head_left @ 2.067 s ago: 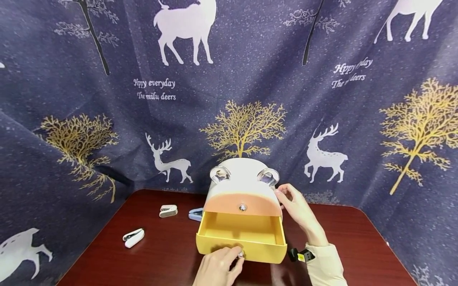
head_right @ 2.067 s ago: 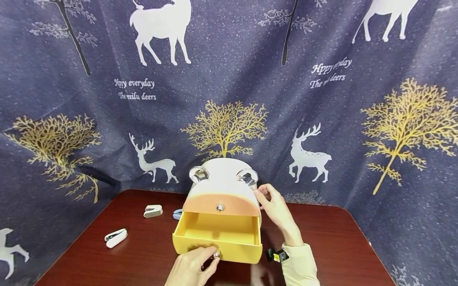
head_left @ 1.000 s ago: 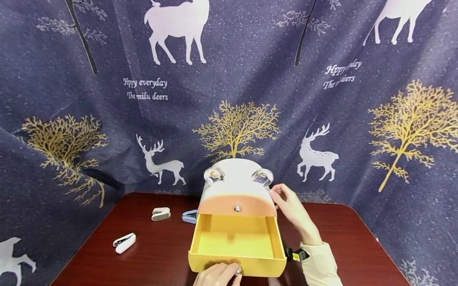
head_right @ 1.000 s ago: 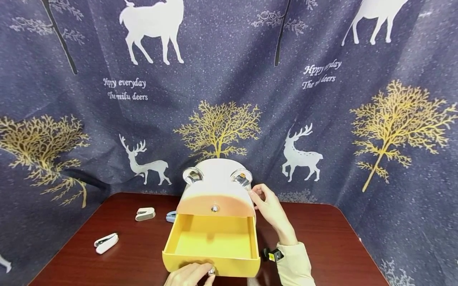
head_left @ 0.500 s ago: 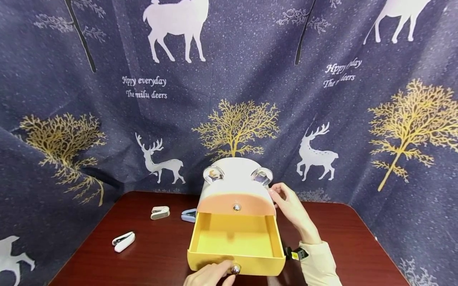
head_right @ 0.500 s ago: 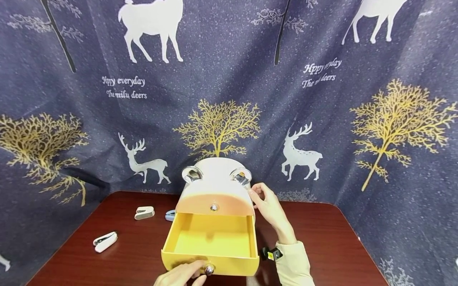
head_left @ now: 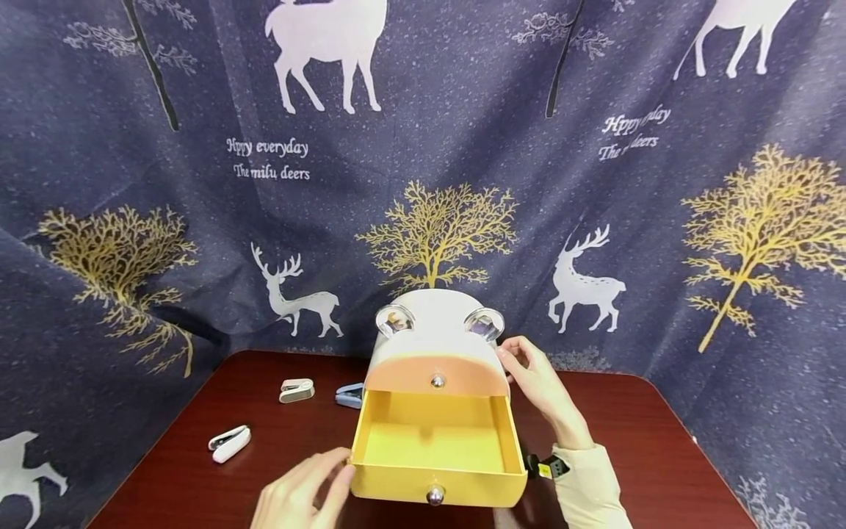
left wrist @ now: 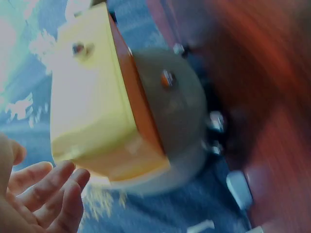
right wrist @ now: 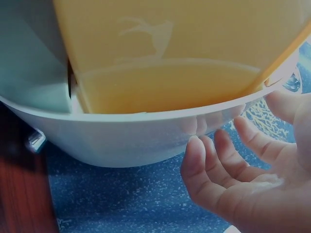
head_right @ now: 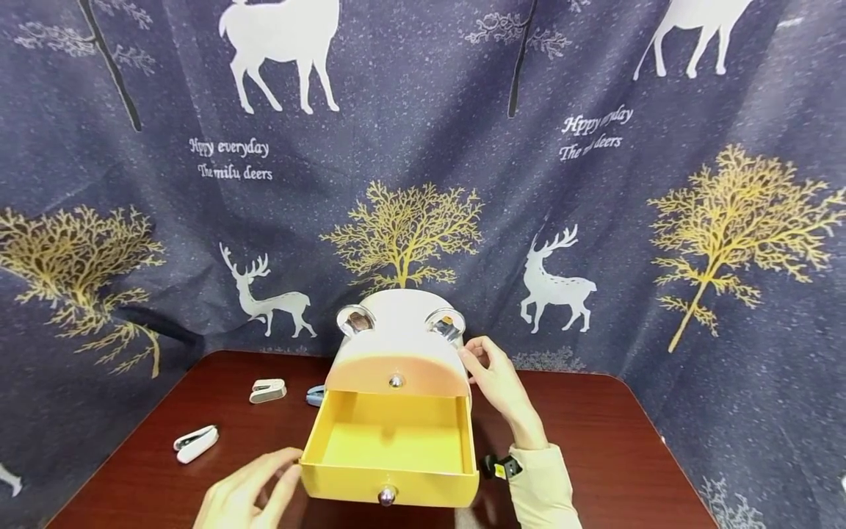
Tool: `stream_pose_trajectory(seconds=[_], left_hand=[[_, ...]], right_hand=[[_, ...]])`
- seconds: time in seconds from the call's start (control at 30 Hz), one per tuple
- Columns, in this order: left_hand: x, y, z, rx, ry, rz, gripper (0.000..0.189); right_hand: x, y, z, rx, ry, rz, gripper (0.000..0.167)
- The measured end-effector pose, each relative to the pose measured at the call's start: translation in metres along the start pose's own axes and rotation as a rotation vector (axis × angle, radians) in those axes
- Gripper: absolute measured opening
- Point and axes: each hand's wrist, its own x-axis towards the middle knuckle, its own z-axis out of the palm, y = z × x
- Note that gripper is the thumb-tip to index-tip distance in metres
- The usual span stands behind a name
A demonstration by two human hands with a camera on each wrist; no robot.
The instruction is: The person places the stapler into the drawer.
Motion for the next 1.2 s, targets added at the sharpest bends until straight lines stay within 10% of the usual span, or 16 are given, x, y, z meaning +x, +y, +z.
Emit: stream_pose_trajectory(seconds=[0.4, 0.63, 0.8, 1.2], left_hand=[[0.005, -0.077, -0.025, 0.161, -0.107, -0.276, 0.012], [0.001, -0.115, -0.028, 0.202, -0.290, -0.439, 0.027], [-0.002, -0.141, -0.027, 0.217, -0.397, -0.435, 0.030], [-0.013, -0.186, -0.019, 0.248, -0.377, -0.336, 0.043]], right_hand=[[-0.002, 0.004, 0.002, 0.008, -0.016, -0.001, 0.018], [-0.002, 0.004, 0.001, 0.017, -0.007, -0.004, 0.018], [-0.002, 0.004, 0.000, 0.017, -0.003, -0.006, 0.018], [-0.001, 0.003, -0.002, 0.017, -0.006, -0.007, 0.017]])
